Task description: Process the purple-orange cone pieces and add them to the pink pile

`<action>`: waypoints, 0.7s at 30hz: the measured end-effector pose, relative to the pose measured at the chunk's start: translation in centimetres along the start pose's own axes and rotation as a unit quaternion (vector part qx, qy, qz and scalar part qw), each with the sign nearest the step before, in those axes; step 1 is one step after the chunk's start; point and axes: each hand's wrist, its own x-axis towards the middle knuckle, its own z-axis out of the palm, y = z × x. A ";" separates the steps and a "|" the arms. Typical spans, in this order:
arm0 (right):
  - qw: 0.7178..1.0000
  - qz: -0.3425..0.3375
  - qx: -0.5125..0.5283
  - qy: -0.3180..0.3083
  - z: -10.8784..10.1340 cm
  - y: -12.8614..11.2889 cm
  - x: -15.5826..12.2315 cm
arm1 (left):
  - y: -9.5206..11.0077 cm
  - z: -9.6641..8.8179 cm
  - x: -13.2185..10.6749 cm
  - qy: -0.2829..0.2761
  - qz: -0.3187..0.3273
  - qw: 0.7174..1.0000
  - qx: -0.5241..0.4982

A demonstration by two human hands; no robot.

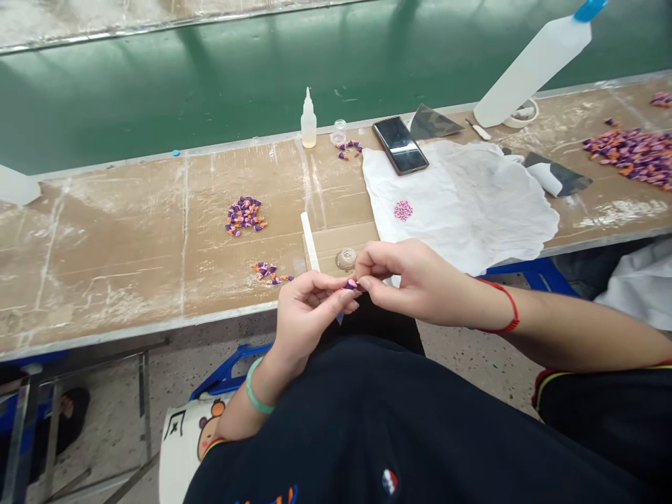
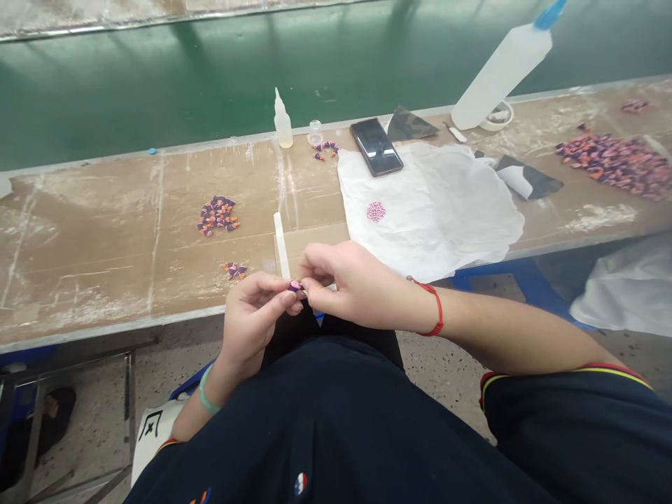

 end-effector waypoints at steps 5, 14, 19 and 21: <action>0.999 -0.018 -0.047 0.010 0.2 -0.2 0.1 | -0.2 0.0 0.0 0.017 0.006 1.000 0.001; 0.994 -0.062 -0.082 0.038 0.9 0.0 0.3 | -0.4 -0.1 0.1 0.029 0.005 1.000 0.001; 0.993 -0.069 -0.084 0.041 1.1 0.0 0.3 | -0.4 -0.3 0.4 0.019 -0.002 1.000 0.016; 0.994 -0.066 -0.080 0.028 0.9 0.0 0.2 | -0.3 -0.5 0.4 0.017 0.000 0.999 0.029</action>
